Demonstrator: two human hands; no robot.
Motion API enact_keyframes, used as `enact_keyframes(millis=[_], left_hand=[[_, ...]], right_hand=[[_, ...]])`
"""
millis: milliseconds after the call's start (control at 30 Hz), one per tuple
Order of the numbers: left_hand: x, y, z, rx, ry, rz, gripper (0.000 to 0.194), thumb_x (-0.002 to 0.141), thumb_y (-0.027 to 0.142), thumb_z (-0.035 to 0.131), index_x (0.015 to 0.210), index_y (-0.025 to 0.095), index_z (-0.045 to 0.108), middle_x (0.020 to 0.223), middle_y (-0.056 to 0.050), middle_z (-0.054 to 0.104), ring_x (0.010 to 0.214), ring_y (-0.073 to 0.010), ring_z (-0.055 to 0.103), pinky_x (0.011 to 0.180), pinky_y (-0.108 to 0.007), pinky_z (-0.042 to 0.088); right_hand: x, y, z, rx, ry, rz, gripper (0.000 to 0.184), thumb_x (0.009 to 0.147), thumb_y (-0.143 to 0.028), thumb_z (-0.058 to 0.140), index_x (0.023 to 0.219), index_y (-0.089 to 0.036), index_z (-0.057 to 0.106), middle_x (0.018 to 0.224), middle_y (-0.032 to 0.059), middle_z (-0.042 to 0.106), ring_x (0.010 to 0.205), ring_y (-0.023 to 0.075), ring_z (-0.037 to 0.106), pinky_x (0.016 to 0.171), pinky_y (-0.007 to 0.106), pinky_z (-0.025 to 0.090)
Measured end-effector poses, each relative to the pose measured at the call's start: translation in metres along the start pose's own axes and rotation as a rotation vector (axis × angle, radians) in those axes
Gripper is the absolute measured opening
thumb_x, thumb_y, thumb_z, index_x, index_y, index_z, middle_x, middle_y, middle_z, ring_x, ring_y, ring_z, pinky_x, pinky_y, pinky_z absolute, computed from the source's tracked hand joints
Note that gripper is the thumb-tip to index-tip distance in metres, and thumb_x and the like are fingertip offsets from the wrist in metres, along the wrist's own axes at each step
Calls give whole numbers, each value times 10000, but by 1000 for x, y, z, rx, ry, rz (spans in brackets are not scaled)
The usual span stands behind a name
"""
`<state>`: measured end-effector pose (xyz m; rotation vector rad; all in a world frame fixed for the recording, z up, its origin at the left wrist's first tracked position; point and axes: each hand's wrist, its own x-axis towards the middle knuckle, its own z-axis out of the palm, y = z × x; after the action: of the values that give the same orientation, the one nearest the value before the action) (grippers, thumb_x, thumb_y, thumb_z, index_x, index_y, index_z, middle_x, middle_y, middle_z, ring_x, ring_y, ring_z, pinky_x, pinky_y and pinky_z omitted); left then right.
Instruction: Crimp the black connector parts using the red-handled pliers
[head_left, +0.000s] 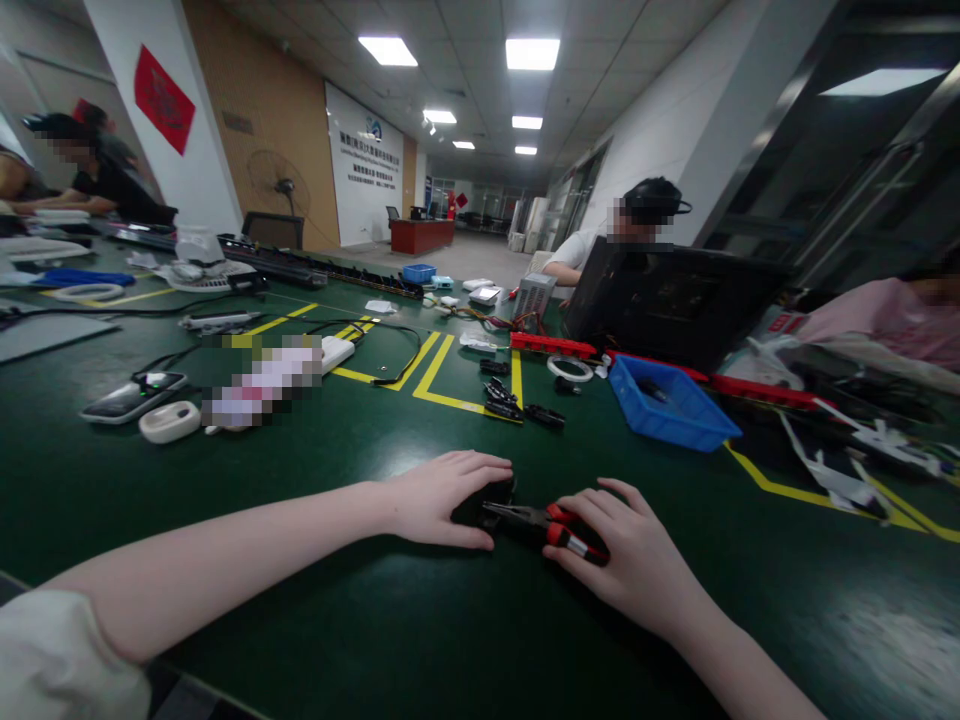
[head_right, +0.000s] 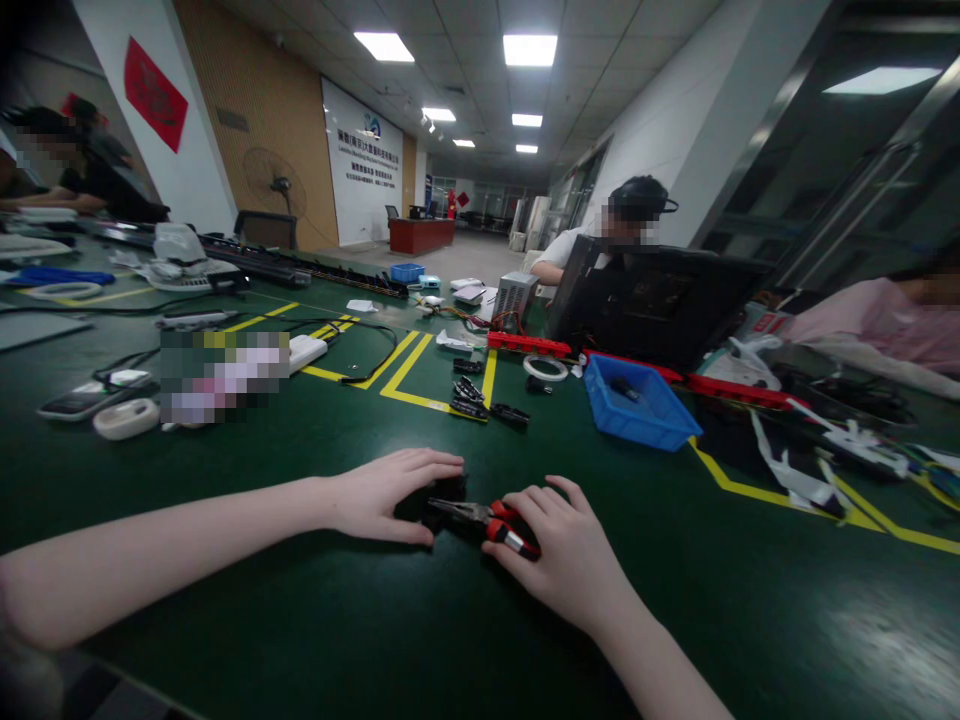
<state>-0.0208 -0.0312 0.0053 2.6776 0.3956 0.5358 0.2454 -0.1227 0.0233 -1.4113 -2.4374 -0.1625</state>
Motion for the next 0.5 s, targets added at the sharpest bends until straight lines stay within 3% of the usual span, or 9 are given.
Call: enact_keyframes(millis=[133,500], left_hand=[[0,-3,2,-6,-47,-37,627,861,501,646,1379,195,470,1437,-131,479,1277,-294,505,1074,-435,407],[-1,-5,2,-12,-17,-52,598,808,510,700,1289,187,550,1290,-125,553,1133,-274,581,990,-390,467]], right_hand=[[0,0,0,5,-8,4,276,830,-432,648,1020,-232,632,957,48,712,879,219,670,987,534,419],[-2,4,3,23,0,1,312,826,-440,654,1078,-258,628,1020,43,717,937,224,670,1003,533,421]])
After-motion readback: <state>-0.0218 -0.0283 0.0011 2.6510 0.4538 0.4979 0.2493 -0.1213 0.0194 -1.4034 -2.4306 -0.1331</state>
